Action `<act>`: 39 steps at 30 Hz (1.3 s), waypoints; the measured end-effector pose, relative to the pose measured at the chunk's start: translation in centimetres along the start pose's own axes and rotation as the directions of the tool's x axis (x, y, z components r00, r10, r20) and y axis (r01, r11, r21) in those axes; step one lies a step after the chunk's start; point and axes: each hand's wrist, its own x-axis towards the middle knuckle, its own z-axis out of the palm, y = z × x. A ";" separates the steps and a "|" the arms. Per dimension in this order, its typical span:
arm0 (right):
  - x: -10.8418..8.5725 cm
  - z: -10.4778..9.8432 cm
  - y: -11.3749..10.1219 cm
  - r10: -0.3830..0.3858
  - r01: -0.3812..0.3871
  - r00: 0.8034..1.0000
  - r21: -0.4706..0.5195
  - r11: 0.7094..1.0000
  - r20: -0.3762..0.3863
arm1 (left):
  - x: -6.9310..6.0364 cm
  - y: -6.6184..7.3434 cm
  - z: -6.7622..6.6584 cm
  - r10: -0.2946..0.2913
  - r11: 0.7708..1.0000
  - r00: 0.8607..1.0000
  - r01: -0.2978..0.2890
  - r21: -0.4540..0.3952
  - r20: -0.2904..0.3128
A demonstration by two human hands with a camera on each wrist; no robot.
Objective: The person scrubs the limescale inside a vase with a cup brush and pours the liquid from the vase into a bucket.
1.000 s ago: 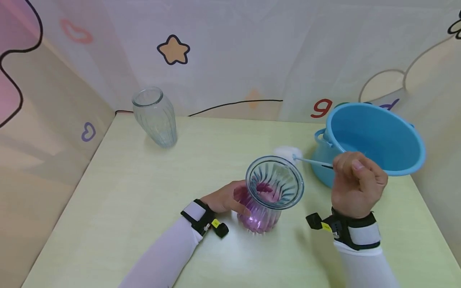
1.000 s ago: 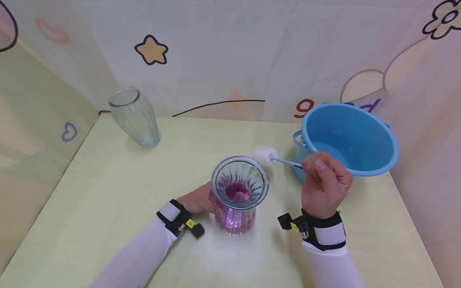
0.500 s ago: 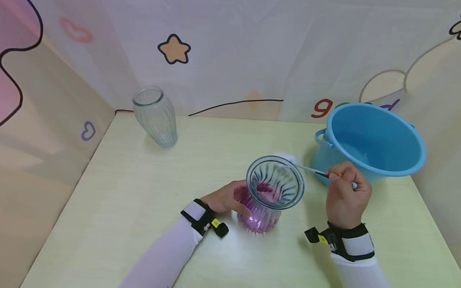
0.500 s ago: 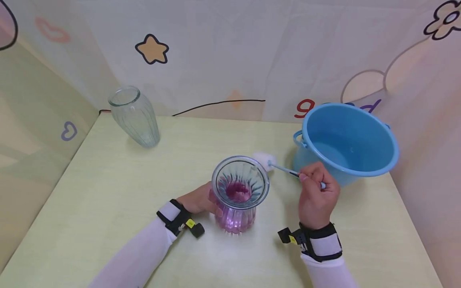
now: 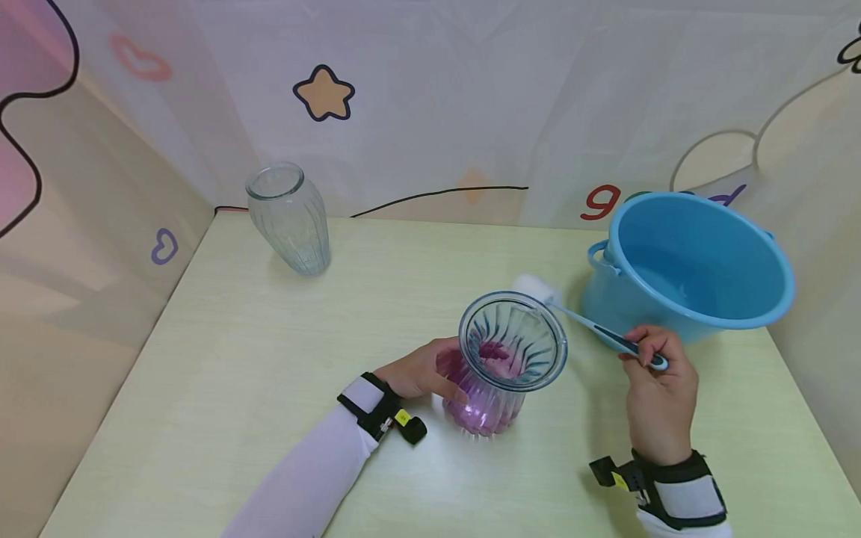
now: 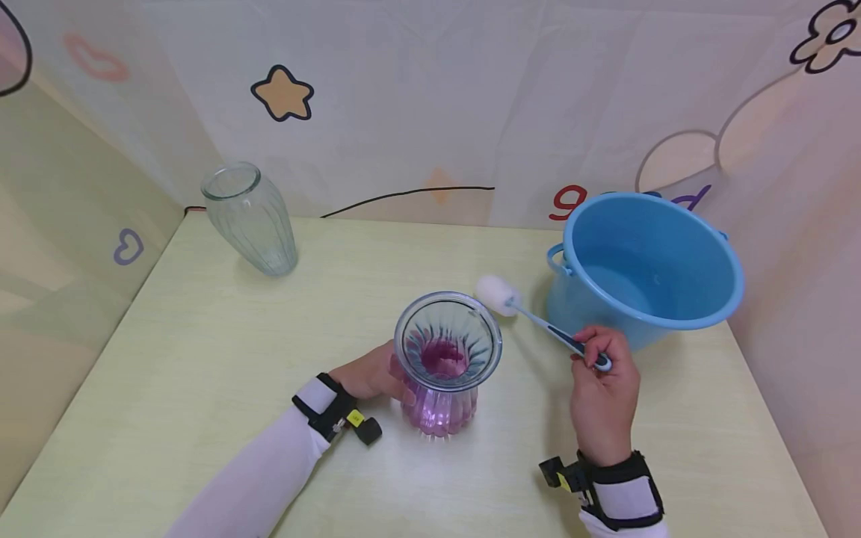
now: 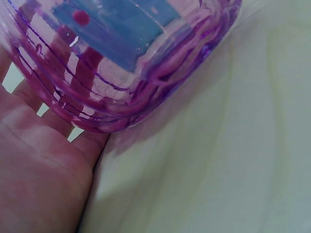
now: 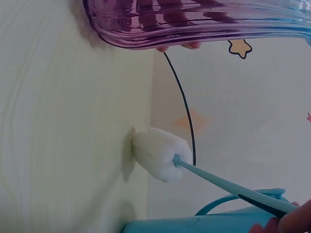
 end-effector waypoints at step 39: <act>2.3 -4.8 5.0 0.245 0.078 0.906 -0.704 0.706 0.346 | 0.0 -0.2 -0.1 0.037 0.999 0.999 -0.037 0.000 0.016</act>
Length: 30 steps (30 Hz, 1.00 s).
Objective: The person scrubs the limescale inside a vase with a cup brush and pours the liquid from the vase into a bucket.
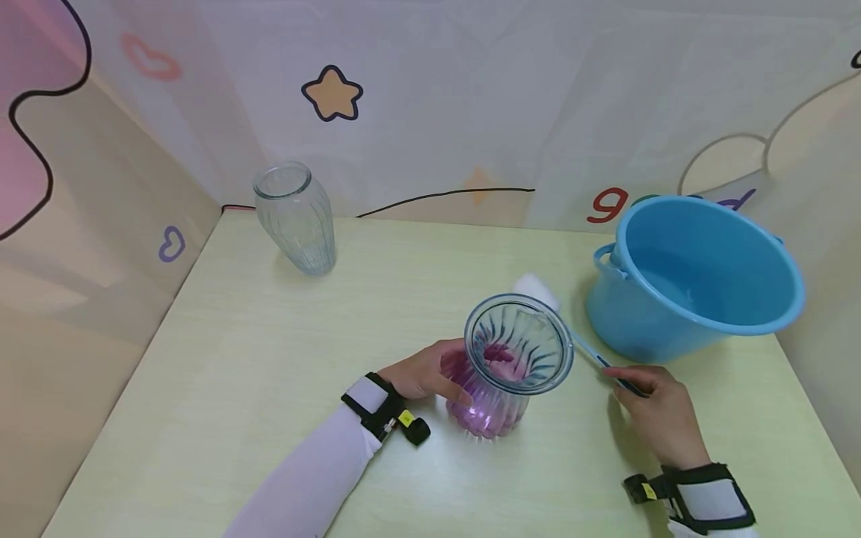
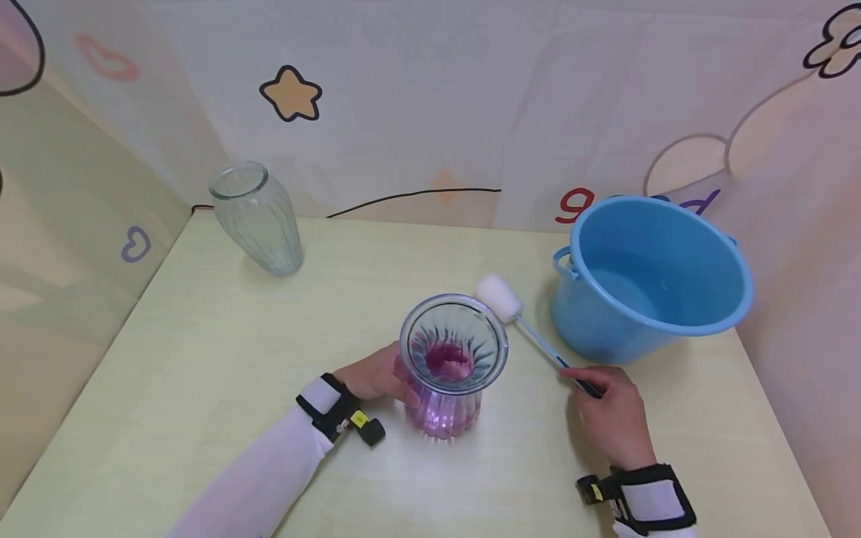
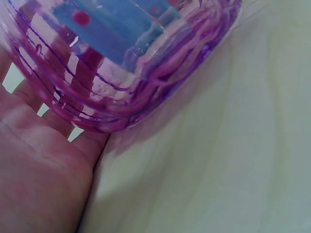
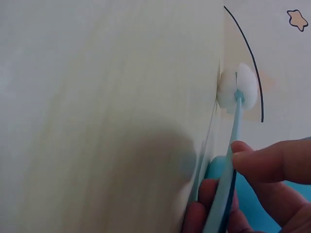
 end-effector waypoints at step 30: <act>-0.2 -0.4 0.2 -0.043 0.048 0.997 -0.072 0.996 0.071 | 0.0 0.0 0.1 -0.013 1.000 1.000 0.013 -0.007 -0.003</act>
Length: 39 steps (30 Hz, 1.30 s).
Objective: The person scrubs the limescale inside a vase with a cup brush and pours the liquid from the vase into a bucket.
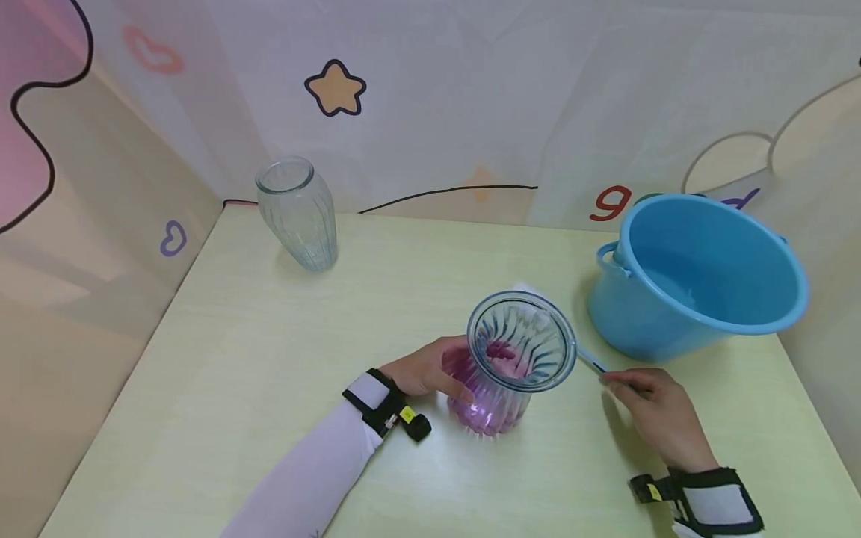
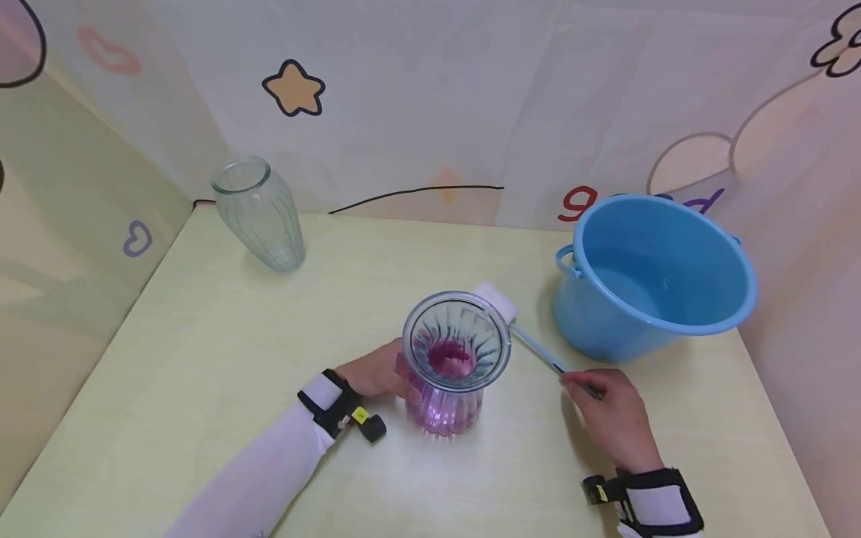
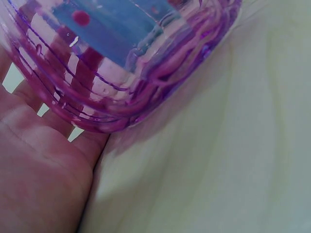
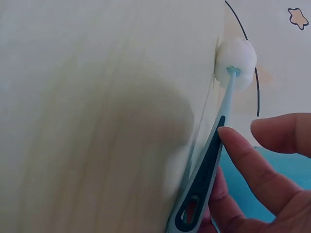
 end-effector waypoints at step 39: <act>-2.1 4.9 -7.5 -0.349 0.253 0.910 0.369 0.894 0.223 | 0.0 0.0 0.1 0.011 1.000 1.000 -0.011 -0.010 -0.002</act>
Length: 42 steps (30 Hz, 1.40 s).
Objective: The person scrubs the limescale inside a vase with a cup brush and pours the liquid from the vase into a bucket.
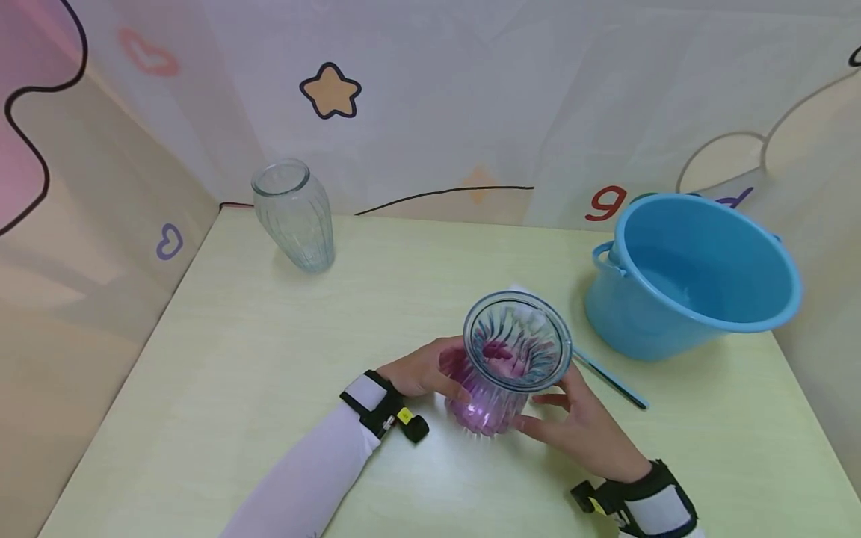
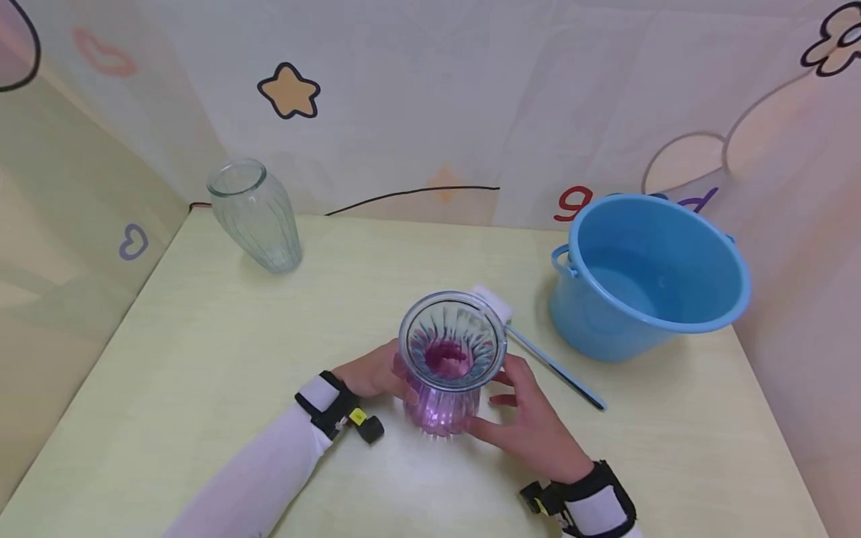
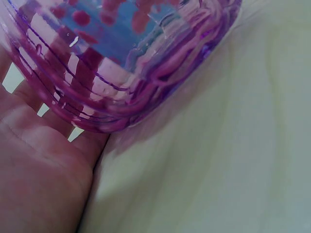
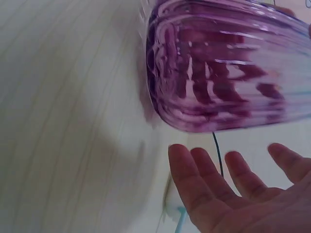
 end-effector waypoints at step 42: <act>5.0 7.5 1.2 -0.037 -0.011 0.987 0.295 0.955 0.156 | -3.8 -2.9 -2.6 0.070 0.997 0.997 -0.068 -0.048 0.041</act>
